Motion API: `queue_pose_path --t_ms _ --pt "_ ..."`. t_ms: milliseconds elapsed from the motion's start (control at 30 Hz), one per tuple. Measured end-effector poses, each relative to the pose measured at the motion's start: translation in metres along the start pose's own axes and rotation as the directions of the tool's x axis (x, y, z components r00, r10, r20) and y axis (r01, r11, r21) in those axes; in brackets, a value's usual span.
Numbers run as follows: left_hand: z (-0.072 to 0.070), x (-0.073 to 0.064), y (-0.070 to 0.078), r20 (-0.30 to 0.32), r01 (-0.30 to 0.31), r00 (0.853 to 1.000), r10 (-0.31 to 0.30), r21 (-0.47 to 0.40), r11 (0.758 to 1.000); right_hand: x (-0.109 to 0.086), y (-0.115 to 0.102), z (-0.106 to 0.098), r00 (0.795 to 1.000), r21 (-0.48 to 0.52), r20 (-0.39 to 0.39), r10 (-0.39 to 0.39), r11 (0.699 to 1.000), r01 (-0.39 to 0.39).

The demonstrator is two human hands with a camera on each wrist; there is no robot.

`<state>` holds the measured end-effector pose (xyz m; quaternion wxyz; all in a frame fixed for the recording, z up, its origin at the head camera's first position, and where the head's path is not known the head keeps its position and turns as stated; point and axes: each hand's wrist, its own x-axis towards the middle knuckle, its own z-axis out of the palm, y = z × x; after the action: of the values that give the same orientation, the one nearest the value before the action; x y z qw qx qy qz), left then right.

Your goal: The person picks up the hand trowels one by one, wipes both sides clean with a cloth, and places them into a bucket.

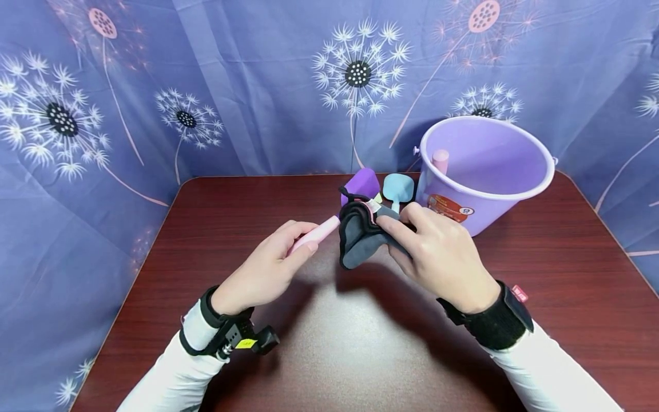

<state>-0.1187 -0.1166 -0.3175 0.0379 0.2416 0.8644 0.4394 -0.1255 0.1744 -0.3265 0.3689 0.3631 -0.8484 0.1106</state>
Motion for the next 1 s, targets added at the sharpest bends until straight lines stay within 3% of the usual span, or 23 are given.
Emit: queue_pose_path --t_ms 400,700,1000 --pt "-0.005 0.002 0.005 -0.012 0.067 0.998 -0.068 -0.08 0.994 0.01 -0.003 -0.005 0.994 0.01 -0.074 -0.078 0.997 0.078" --pt "-0.008 0.002 0.001 -0.013 0.038 0.999 -0.04 -0.131 0.991 0.009 0.003 -0.006 0.996 -0.035 -0.077 -0.051 0.998 0.049" --pt "-0.012 0.002 0.003 -0.018 0.04 0.999 -0.043 -0.128 0.991 0.006 0.013 -0.002 0.995 -0.114 -0.101 0.023 0.993 -0.034"
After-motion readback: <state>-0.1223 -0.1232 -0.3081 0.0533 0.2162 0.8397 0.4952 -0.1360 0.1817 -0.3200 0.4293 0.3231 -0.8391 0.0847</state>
